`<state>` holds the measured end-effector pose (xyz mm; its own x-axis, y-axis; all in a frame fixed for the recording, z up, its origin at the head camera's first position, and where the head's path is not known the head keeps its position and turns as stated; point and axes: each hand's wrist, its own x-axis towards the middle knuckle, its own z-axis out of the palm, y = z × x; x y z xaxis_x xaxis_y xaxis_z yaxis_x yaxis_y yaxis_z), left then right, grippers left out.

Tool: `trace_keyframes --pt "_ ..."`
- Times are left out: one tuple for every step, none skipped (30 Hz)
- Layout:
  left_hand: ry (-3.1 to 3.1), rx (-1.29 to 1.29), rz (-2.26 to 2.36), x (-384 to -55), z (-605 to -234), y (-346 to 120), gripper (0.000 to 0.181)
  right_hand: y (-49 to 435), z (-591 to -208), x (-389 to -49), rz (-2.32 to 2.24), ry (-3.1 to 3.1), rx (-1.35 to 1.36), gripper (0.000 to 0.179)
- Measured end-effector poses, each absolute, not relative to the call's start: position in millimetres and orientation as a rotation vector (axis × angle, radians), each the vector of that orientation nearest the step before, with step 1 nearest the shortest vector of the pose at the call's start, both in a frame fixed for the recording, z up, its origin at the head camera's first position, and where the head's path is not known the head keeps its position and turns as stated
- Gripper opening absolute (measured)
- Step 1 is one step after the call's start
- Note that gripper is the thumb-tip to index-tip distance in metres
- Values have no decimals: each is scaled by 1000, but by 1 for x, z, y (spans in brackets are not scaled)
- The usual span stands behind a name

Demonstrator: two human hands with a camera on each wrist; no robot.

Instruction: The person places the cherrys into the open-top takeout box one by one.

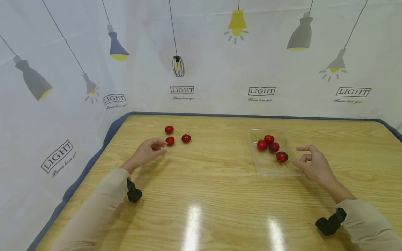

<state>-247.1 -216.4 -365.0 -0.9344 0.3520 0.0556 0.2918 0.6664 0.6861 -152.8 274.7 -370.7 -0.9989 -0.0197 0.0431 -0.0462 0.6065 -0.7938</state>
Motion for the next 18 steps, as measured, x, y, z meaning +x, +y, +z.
trace_keyframes --pt "2791 536 1137 -247 -366 -218 28 275 -371 -153 1381 -2788 58 43" --pt "2791 531 1146 -246 -367 -219 28 275 -370 -153 1382 -2788 57 43" --pt "2789 530 1158 -246 -368 -220 28 275 -370 -153 1385 -2787 57 43" --pt "2785 528 1171 -245 -368 -221 28 275 -370 -152 1388 -2787 56 43" --pt "2780 529 1182 -244 -369 -223 28 275 -369 -152 1389 -2787 55 43" --pt "2777 529 1191 -244 -369 -224 28 274 -369 -153 1390 -2786 55 43" --pt "2776 529 1204 -243 -370 -224 28 274 -369 -153 1389 -2787 55 43" --pt "2775 533 1209 -243 -370 -225 28 274 -369 -153 1394 -2787 56 43" --pt "2773 533 1212 -242 -370 -225 28 274 -368 -153 1400 -2786 58 42" --pt "2773 534 1211 -241 -371 -226 28 274 -368 -153 1404 -2786 60 42" --pt "2773 533 1214 -241 -371 -227 28 274 -368 -153 1407 -2786 61 42" --pt "2769 537 1221 -240 -371 -227 28 274 -368 -153 1408 -2786 63 42" --pt "2765 541 1221 -237 -368 -226 27 274 -368 -153 1410 -2786 65 43" --pt "2759 547 1222 -236 -368 -226 27 274 -368 -153 1415 -2785 66 43" --pt "2755 552 1224 -235 -368 -226 26 275 -368 -153 1418 -2784 67 43" --pt "2752 563 1223 -235 -369 -227 26 275 -368 -152 1417 -2783 67 43" --pt "2746 567 1226 -235 -370 -227 25 275 -368 -152 1415 -2784 67 43" --pt "2742 572 1221 -236 -371 -227 24 276 -368 -152 1415 -2783 67 43"
